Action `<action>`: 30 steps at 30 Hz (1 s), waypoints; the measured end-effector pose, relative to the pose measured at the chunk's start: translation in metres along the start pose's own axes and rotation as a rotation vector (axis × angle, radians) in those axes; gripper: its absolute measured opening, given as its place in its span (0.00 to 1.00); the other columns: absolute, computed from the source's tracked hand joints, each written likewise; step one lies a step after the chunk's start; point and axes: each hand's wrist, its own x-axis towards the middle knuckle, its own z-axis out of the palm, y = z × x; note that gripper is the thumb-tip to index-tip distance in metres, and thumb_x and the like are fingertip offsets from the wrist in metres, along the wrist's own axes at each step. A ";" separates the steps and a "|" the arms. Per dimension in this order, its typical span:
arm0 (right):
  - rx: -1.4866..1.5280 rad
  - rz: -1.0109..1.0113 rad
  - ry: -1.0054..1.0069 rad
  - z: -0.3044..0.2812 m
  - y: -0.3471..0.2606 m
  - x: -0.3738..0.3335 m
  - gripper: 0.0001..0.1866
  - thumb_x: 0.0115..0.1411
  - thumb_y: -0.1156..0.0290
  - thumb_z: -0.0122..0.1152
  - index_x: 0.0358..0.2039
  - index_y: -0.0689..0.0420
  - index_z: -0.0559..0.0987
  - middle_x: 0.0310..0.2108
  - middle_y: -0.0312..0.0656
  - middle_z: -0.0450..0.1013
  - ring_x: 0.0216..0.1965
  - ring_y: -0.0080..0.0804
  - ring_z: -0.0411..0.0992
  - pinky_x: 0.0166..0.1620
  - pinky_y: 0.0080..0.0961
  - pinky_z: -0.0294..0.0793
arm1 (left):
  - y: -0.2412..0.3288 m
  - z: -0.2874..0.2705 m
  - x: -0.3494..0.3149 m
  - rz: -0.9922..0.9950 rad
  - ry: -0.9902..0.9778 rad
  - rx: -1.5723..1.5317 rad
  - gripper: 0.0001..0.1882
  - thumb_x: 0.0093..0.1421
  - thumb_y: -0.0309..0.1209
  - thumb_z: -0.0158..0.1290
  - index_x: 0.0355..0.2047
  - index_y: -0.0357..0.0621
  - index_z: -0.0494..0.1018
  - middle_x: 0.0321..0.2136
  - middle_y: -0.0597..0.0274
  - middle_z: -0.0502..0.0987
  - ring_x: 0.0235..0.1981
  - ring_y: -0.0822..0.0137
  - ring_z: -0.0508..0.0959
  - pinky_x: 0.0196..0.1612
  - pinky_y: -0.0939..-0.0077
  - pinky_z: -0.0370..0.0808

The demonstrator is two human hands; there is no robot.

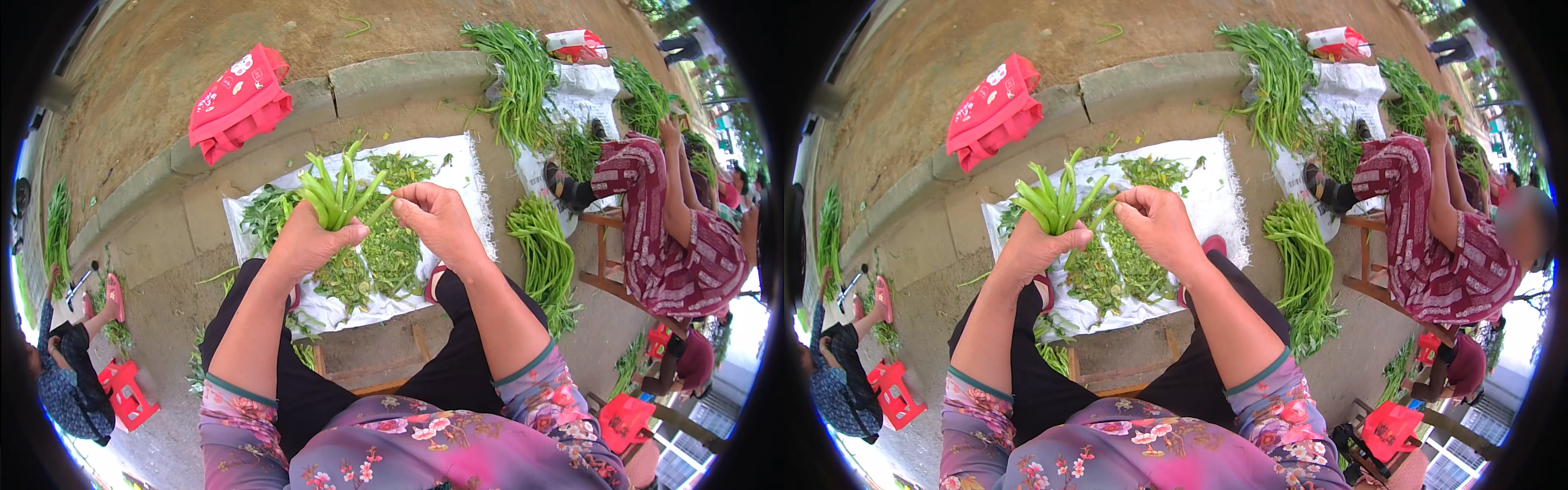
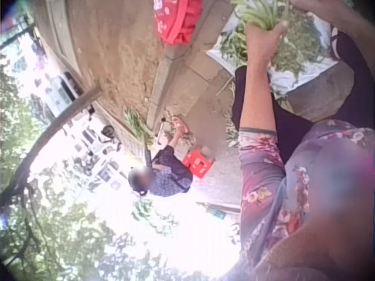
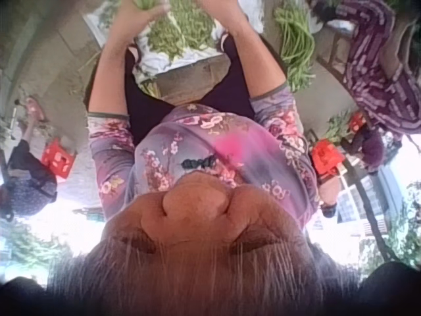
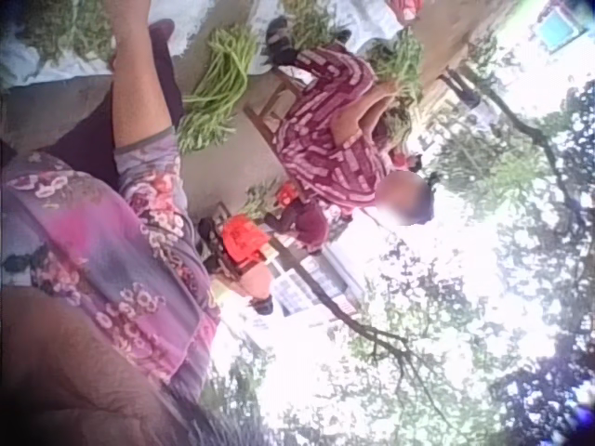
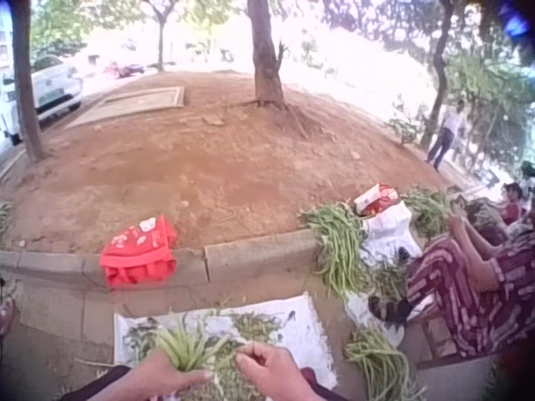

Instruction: The person uses their hands to break and clean long green beans one by one while sitting outside with a group of people.

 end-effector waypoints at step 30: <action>-0.550 -0.336 0.134 -0.014 -0.009 -0.004 0.03 0.54 0.77 0.55 0.29 0.63 0.74 0.27 0.49 0.72 0.32 0.48 0.71 0.37 0.36 0.70 | 0.006 -0.027 -0.004 0.048 0.046 -0.038 0.08 0.49 0.25 0.60 0.30 0.38 0.73 0.25 0.64 0.76 0.26 0.73 0.74 0.33 0.77 0.70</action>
